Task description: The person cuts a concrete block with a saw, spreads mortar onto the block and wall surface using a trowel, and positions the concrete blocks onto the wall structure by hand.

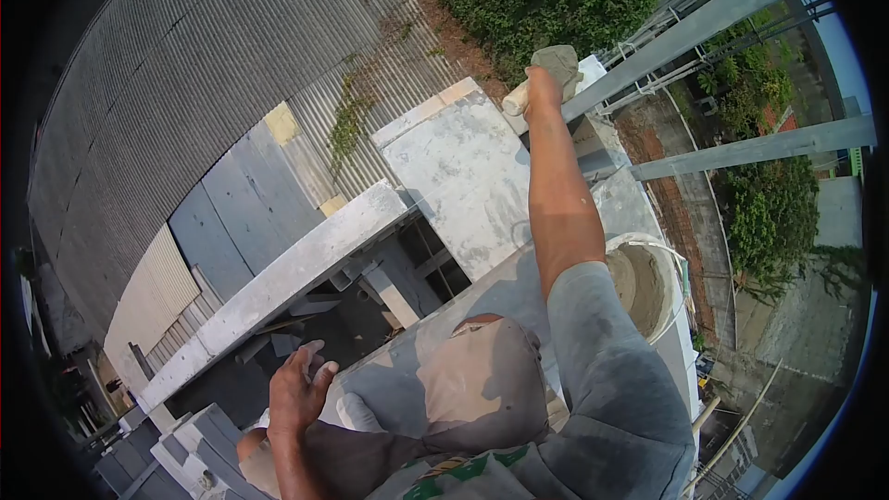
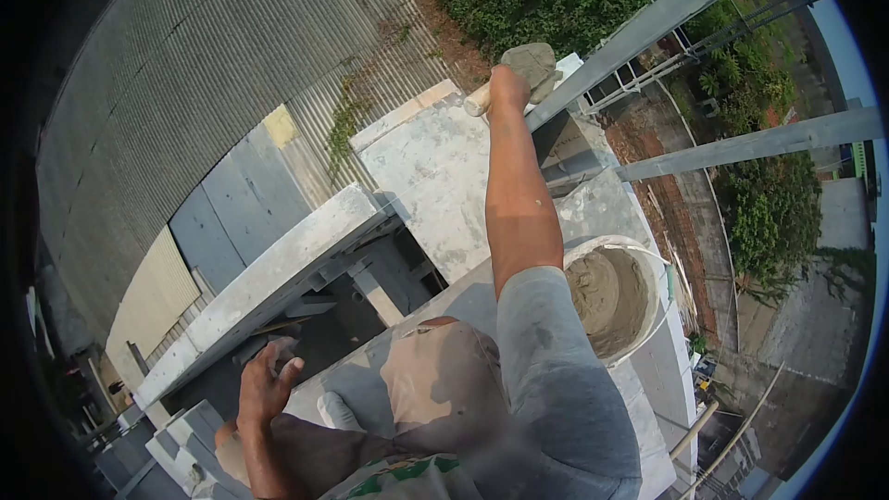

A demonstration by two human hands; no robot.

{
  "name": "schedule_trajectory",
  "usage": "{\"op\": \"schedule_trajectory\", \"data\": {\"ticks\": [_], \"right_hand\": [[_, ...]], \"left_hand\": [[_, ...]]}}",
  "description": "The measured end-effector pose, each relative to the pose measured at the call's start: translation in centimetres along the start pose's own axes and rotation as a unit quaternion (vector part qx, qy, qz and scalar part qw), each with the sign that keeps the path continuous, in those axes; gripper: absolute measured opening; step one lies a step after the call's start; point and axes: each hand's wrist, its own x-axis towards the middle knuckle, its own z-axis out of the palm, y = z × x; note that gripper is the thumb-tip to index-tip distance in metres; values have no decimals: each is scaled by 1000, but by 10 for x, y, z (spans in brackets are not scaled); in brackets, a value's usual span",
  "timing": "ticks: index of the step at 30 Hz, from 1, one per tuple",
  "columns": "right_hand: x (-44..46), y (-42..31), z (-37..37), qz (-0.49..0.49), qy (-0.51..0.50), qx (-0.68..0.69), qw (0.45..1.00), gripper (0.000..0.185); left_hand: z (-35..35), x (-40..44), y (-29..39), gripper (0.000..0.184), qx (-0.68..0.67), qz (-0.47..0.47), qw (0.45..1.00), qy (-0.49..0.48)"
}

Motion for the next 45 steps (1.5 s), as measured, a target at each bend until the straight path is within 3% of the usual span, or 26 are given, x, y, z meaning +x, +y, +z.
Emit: {"op": "schedule_trajectory", "data": {"ticks": [3, 4, 7, 11, 14, 17, 27, 31, 39, 42, 45], "right_hand": [[41, -10, 0, -22, -21, -109, 994, 40], [6, -34, -5, 22, 10, -51, 998, 41], [20, -32, -6, 93, 2, 18, 995, 41], [21, -17, -9, 115, -10, 37, 993, 40], [56, 20, -10, 69, -46, -54, 995, 39], [30, 21, -14, 63, -1, -116, 991, 43], [-17, 26, -8, 48, 10, -129, 990, 55], [-21, 36, -4, 30, 6, -69, 997, 54], [-25, 61, -6, 21, -37, 227, 973, 48], [-31, 67, -21, 78, -121, 288, 947, 45], [-34, 78, -30, 74, -164, 352, 919, 37]], "left_hand": [[-2, -5, -1, 41, -6, -10, 1000, 7], [-2, -6, -1, 41, -8, -15, 1000, 8], [-1, -10, -10, 41, 4, -12, 1000, 9], [-3, -10, -14, 41, -5, -26, 1000, 6], [-3, -6, -9, 41, -11, -13, 1000, 5], [-5, -1, -3, 41, -11, -7, 1000, -2], [-3, 3, -7, 43, 9, 6, 1000, -15], [0, 3, -3, 44, -2, 3, 1000, -18], [3, 6, -5, 43, 29, 11, 999, -16], [3, 5, -2, 43, 30, 8, 999, -17], [3, 5, 0, 42, 24, 2, 1000, -18]]}}
